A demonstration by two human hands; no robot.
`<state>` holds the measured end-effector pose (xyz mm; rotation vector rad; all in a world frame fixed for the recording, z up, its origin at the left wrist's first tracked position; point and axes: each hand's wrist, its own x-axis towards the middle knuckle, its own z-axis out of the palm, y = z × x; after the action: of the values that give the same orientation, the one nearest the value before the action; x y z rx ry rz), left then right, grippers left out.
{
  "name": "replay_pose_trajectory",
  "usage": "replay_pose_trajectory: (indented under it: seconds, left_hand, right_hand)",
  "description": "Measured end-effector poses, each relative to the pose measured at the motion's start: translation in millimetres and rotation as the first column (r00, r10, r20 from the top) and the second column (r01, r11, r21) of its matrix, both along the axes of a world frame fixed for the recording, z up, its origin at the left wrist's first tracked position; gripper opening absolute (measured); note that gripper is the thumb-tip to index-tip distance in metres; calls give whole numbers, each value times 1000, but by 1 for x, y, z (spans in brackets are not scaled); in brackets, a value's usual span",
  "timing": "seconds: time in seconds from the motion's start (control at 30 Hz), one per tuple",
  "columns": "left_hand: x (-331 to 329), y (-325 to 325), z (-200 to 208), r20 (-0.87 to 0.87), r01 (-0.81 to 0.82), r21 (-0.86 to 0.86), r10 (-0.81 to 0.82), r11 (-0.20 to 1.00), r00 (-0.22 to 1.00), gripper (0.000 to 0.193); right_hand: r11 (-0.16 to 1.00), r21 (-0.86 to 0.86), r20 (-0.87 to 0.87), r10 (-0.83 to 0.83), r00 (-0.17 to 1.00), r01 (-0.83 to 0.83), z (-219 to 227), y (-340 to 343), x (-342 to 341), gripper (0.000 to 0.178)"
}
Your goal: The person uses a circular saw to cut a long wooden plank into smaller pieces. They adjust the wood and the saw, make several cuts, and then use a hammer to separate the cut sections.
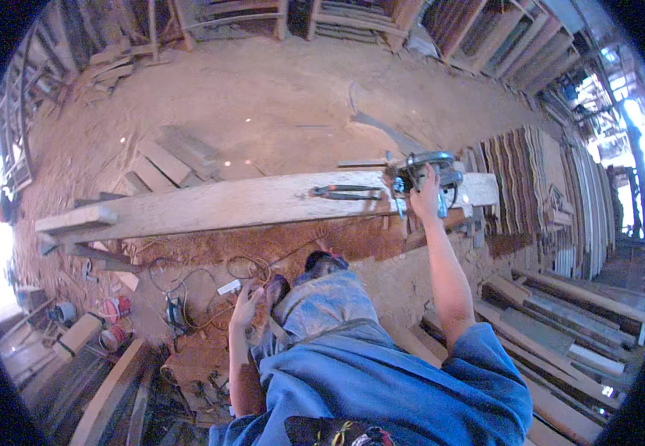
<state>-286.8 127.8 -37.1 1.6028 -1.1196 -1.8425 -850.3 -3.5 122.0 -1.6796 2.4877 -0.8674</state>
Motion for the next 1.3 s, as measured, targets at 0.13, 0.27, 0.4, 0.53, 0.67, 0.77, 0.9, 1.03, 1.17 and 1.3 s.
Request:
replay_pose_trajectory:
  seconds: [0.13,0.27,0.4,0.53,0.67,0.77,0.9,1.03,1.17,1.3]
  left_hand:
    - [-84,-76,71,29,198,-83,-197,977,980,58]
    - [-184,-140,87,94,326,-107,-317,939,944,57]
    - [-262,-193,118,261,470,-72,-439,879,860,58]
    - [-295,-227,121,414,516,-99,-437,851,799,60]
    - [-291,-235,106,441,460,-72,-385,885,811,57]
    - [-282,-229,104,413,380,-98,-309,920,856,55]
    - [-262,-205,91,378,245,-81,-198,966,904,52]
    - [-242,-183,103,409,247,-167,-161,954,898,48]
    - [-245,-188,129,222,326,-103,-298,940,928,55]
    - [-261,-201,166,100,370,-259,-356,892,929,62]
  right_hand:
    - [983,-161,-56,-95,994,85,4,5,-55,75]
    - [979,-86,-62,-192,979,186,-2,3,-136,74]
    - [934,345,90,66,994,-93,-3,3,-221,69]
    - [761,533,228,293,929,-371,-4,-17,-260,51]
    - [526,622,428,393,814,-581,-20,-47,-288,51]
    - [426,667,466,401,788,-611,-29,-46,-302,57]
    - [439,714,418,356,836,-545,-3,-57,-276,54]
    - [506,617,367,492,789,-602,65,-69,-206,44]
    - [554,663,225,494,840,-504,128,-82,-122,46]
    - [669,631,182,364,913,-393,159,-86,-62,49]
